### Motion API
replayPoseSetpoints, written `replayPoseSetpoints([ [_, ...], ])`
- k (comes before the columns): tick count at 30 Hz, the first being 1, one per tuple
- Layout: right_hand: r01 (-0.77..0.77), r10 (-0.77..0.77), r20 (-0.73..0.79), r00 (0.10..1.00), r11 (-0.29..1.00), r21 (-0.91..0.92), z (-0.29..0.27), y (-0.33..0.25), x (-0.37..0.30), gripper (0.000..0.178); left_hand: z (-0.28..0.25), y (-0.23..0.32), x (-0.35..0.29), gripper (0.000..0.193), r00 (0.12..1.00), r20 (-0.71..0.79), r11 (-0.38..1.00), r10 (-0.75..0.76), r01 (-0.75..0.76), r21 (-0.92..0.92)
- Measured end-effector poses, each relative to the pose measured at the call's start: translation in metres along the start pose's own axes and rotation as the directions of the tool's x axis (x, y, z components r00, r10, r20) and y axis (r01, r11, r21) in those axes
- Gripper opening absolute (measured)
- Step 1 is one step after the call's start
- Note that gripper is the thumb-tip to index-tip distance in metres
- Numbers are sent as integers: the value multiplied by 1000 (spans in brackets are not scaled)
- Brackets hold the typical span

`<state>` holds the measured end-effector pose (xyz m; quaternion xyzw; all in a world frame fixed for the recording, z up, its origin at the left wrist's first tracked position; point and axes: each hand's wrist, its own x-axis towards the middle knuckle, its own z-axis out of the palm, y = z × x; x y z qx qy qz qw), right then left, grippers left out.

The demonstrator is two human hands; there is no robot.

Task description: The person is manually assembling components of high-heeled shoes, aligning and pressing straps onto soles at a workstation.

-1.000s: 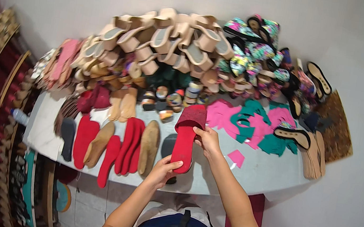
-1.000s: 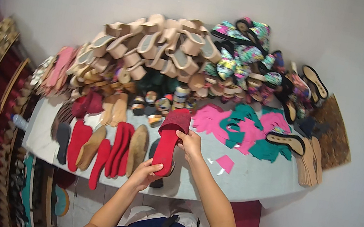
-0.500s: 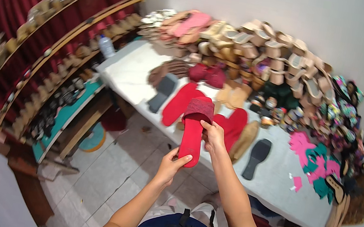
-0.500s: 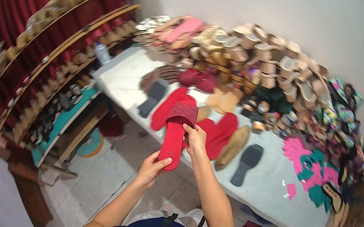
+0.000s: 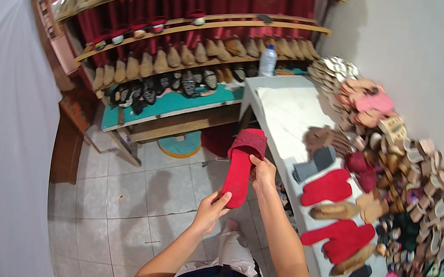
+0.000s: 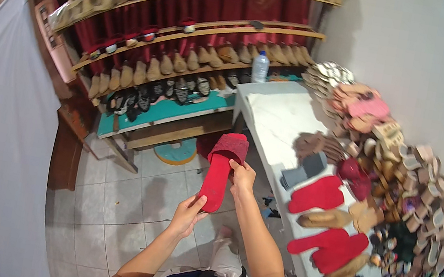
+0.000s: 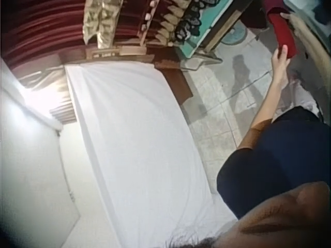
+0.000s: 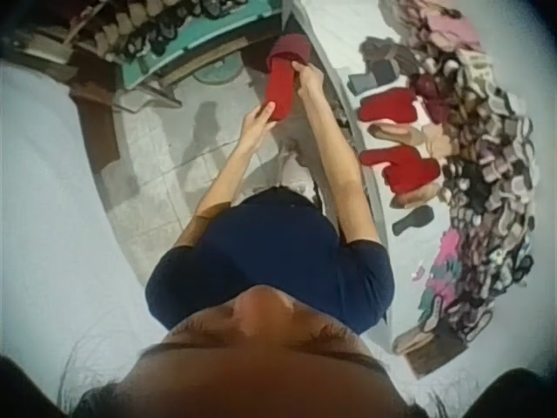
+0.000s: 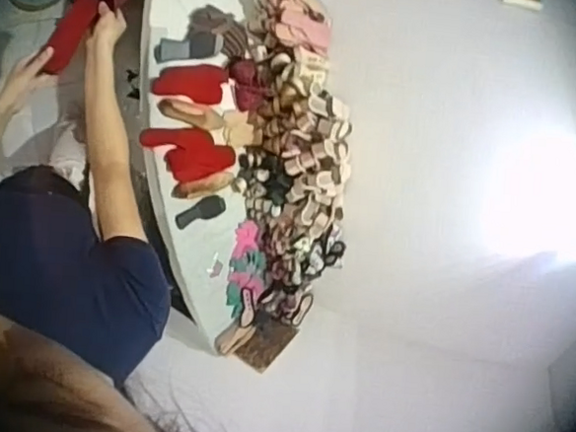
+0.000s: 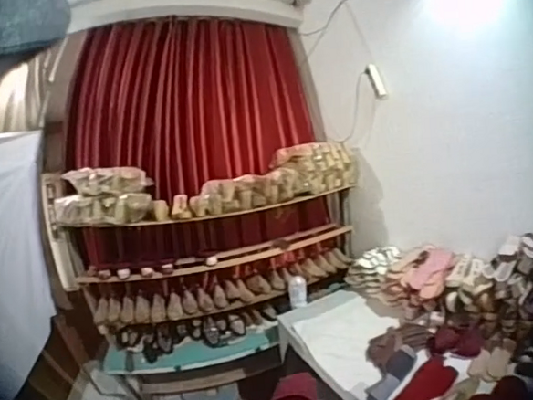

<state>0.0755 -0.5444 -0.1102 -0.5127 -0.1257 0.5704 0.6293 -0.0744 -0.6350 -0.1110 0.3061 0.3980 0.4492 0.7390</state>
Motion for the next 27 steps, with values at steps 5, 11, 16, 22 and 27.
replayPoseSetpoints([
  [5, -41, 45, 87, 995, 998, -47, 76, 13, 66, 14, -36, 38, 60, 41, 998, -54, 996, 18, -23, -85],
  [11, -116, 124, 130, 984, 991, -74, 162, 1, 146, 15, -54, 89, 145, 33, 975, -186, 993, 121, -116, 39],
  [16, -82, 98, 204, 974, 993, -86, 225, -16, 206, 16, -63, 130, 209, 30, 958, -204, 977, 202, -182, 111],
  [22, -21, 65, 329, 942, 991, -135, 297, -63, 261, 16, -65, 196, 281, 37, 911, -167, 919, 377, -345, 192],
  [27, 47, -16, 489, 872, 998, -52, 374, -95, 321, 14, -67, 269, 346, 53, 836, -216, 862, 504, -502, 69],
])
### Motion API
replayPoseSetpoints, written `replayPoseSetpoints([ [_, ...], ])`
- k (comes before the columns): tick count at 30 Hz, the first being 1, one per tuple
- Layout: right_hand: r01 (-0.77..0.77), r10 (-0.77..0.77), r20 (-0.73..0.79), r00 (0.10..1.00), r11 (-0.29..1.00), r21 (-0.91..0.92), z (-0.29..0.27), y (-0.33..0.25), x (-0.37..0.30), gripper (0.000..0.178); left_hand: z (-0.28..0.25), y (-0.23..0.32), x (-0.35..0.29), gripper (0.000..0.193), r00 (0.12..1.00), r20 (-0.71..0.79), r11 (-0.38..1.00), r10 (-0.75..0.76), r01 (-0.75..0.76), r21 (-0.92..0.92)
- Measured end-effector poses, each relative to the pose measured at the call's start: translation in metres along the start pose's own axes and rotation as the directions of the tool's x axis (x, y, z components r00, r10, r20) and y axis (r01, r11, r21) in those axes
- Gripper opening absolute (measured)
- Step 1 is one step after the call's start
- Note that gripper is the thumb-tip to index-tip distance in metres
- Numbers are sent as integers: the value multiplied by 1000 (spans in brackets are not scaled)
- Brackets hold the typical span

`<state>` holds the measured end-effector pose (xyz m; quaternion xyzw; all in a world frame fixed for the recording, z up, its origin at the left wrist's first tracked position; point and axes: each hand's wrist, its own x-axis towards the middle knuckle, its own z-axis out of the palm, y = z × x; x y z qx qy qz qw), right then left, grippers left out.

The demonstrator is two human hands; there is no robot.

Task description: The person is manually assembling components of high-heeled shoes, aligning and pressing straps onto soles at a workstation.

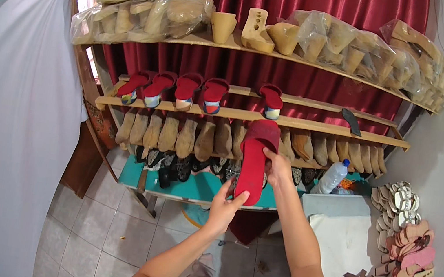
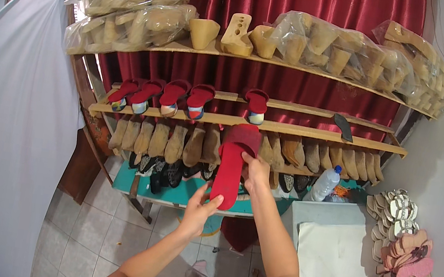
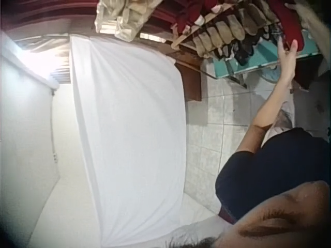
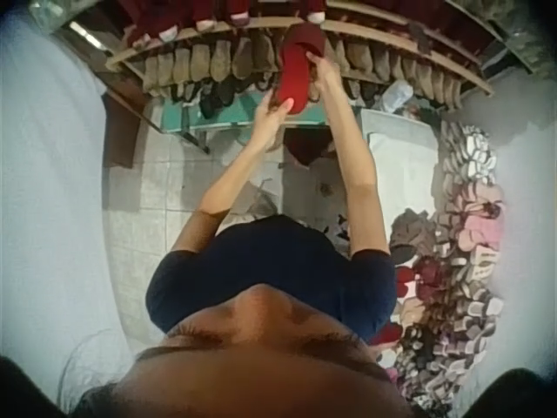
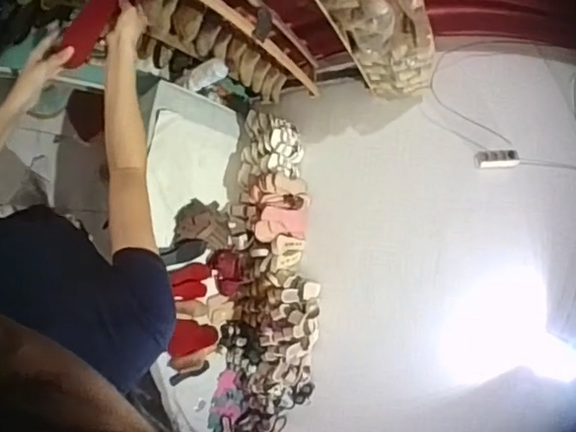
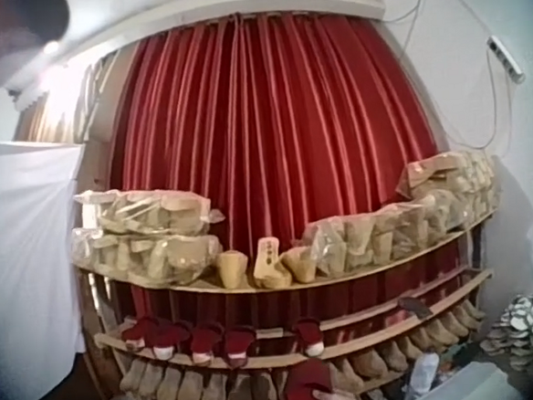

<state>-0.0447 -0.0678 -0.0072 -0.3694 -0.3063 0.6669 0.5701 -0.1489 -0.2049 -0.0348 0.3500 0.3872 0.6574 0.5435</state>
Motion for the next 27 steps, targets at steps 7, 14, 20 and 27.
replayPoseSetpoints([
  [7, 26, -21, 86, 996, 998, -63, 53, -26, 115, 13, 2, 25, 108, 70, 992, -124, 1000, -6, 5, -9],
  [14, -137, 134, 28, 991, 983, 125, 63, 0, 237, 40, 10, 42, 183, 70, 980, -196, 999, -21, 15, -30],
  [20, -120, 126, -76, 989, 990, 80, 96, 4, 233, 42, -7, 38, 216, 73, 962, -266, 997, -63, 49, -57],
  [27, -114, 119, -72, 990, 990, 80, 102, 5, 227, 36, -6, 38, 223, 73, 946, -320, 998, -56, 50, -28],
])
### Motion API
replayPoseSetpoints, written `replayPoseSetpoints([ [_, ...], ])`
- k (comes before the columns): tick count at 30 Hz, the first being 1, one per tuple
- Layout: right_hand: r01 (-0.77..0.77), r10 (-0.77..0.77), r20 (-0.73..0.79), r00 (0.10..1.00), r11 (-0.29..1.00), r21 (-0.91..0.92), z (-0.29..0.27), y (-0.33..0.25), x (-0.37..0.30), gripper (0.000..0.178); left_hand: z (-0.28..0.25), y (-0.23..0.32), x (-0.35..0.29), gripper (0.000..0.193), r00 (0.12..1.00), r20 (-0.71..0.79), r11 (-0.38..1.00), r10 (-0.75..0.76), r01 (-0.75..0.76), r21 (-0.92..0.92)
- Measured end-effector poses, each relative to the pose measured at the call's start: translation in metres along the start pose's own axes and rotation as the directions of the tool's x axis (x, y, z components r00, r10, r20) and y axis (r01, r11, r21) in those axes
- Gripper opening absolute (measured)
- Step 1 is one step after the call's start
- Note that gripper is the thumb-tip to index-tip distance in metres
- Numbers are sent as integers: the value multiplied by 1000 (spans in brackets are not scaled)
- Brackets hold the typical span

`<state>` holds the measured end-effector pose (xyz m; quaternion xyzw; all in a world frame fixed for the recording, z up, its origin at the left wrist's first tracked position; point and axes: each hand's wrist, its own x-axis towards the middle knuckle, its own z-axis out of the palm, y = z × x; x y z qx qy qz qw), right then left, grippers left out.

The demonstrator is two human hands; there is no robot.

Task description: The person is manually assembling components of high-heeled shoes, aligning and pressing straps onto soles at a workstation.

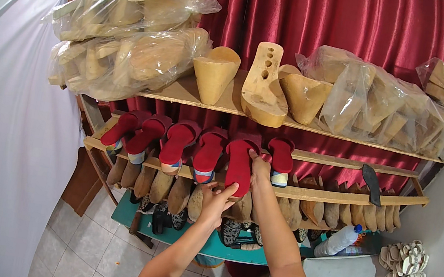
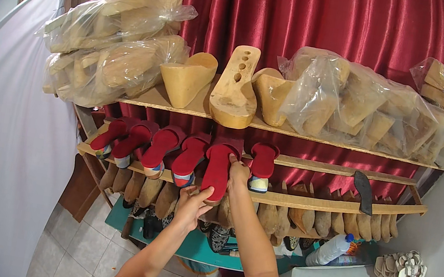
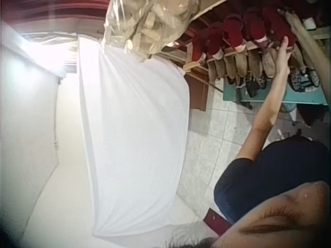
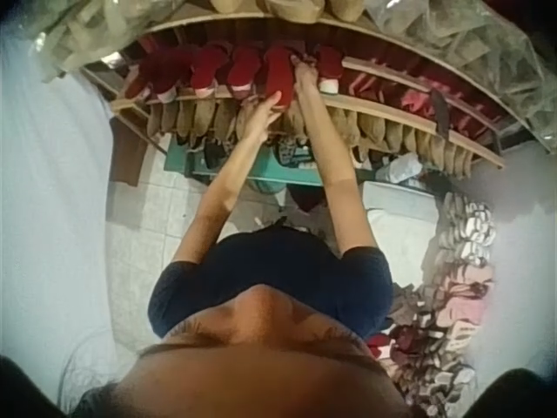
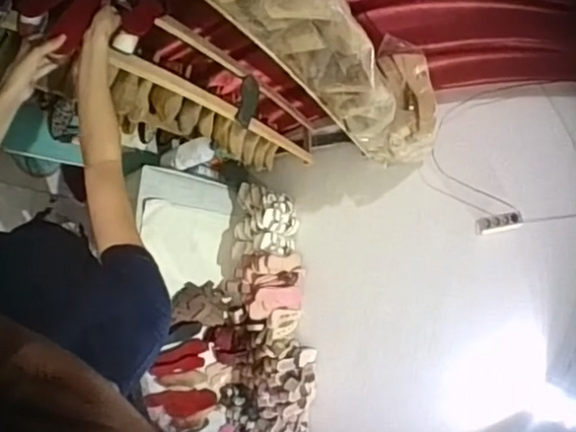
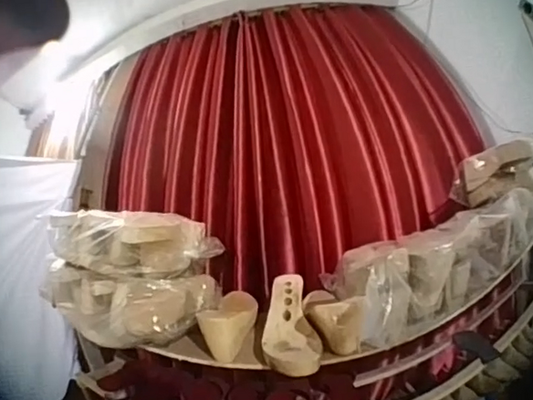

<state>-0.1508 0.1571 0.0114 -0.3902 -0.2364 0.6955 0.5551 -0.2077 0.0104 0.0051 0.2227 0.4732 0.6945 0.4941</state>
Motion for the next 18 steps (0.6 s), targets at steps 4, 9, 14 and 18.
replayPoseSetpoints([
  [4, 25, -25, -34, 999, 999, 21, -16, 1, 27, 39, 17, 0, -3, 72, 1000, 9, 1000, -22, 22, 4],
  [9, -109, 109, 0, 994, 993, 46, -11, 5, 23, 47, 9, -3, 5, 69, 999, -10, 999, -41, 40, -15],
  [14, -85, 86, -9, 996, 994, 69, -15, 8, 33, 46, 16, 4, 3, 67, 995, -30, 996, -91, 91, 5],
  [18, -26, 28, -77, 997, 999, 29, -19, 4, 39, 42, 20, 5, 3, 70, 995, 33, 995, -96, 96, 7],
])
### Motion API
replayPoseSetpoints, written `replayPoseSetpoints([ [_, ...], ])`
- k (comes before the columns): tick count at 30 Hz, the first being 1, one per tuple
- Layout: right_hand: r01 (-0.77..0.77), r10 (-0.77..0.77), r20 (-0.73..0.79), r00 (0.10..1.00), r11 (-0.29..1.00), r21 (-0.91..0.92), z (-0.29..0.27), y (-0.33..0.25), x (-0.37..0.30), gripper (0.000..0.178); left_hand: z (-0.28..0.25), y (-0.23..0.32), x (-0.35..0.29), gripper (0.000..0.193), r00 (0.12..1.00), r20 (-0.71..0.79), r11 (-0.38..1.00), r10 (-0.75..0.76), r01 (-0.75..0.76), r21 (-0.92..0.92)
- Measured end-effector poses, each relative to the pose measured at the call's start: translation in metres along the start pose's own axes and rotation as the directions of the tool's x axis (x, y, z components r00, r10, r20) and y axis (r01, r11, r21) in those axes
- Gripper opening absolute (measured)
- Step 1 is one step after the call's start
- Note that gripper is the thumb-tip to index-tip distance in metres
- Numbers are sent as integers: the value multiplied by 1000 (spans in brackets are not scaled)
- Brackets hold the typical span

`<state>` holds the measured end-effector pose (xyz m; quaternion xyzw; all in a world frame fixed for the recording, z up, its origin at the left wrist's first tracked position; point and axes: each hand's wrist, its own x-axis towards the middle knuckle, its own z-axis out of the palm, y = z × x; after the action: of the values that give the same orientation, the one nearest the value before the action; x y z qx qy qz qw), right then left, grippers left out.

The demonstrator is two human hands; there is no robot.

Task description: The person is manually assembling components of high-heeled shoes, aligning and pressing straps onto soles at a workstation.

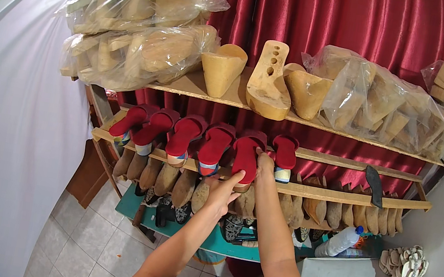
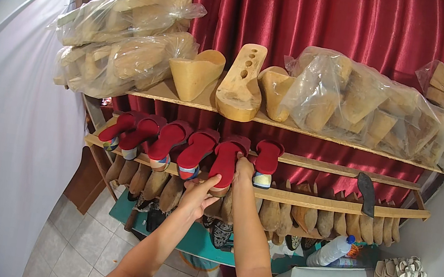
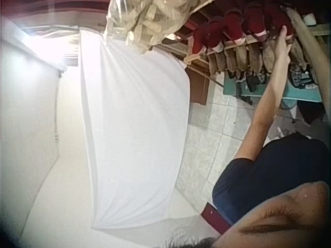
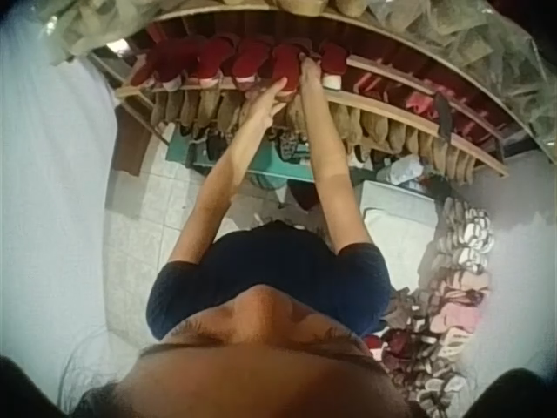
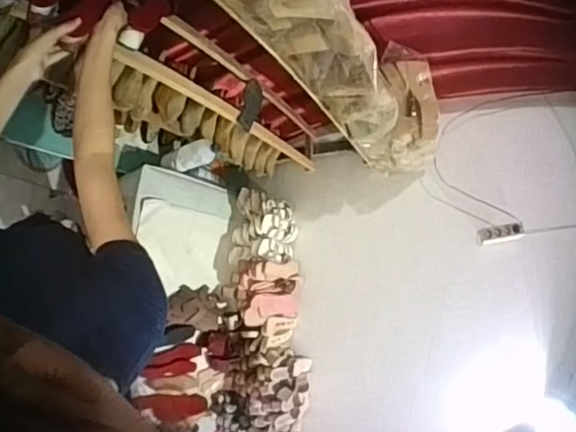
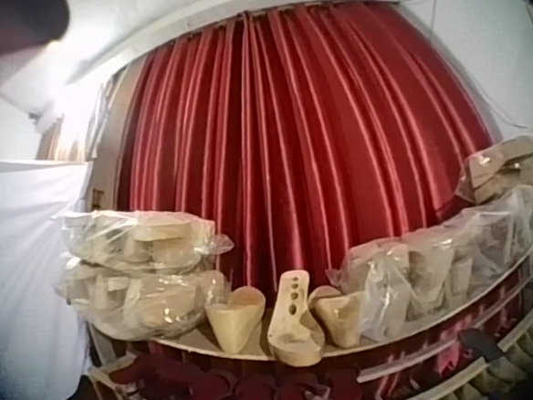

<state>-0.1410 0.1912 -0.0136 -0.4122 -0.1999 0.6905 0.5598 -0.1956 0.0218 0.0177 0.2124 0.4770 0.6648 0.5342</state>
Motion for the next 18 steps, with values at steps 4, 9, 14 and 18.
replayPoseSetpoints([
  [4, -27, 27, 59, 998, 1000, 2, 7, -4, -27, 38, -8, -2, 5, 74, 1000, -5, 1000, -8, 8, -17],
  [9, 57, -53, 161, 986, 998, -19, 0, -5, -42, 31, -1, -9, 9, 70, 990, -139, 1000, -1, -1, -15],
  [14, 96, -78, 223, 972, 993, -71, -4, -4, -58, 29, -8, -11, 15, 86, 998, -53, 999, 29, -31, -34],
  [18, 131, -100, 280, 955, 987, -92, -6, -6, -74, 28, -9, -14, 18, 83, 999, -37, 999, 28, -29, -33],
])
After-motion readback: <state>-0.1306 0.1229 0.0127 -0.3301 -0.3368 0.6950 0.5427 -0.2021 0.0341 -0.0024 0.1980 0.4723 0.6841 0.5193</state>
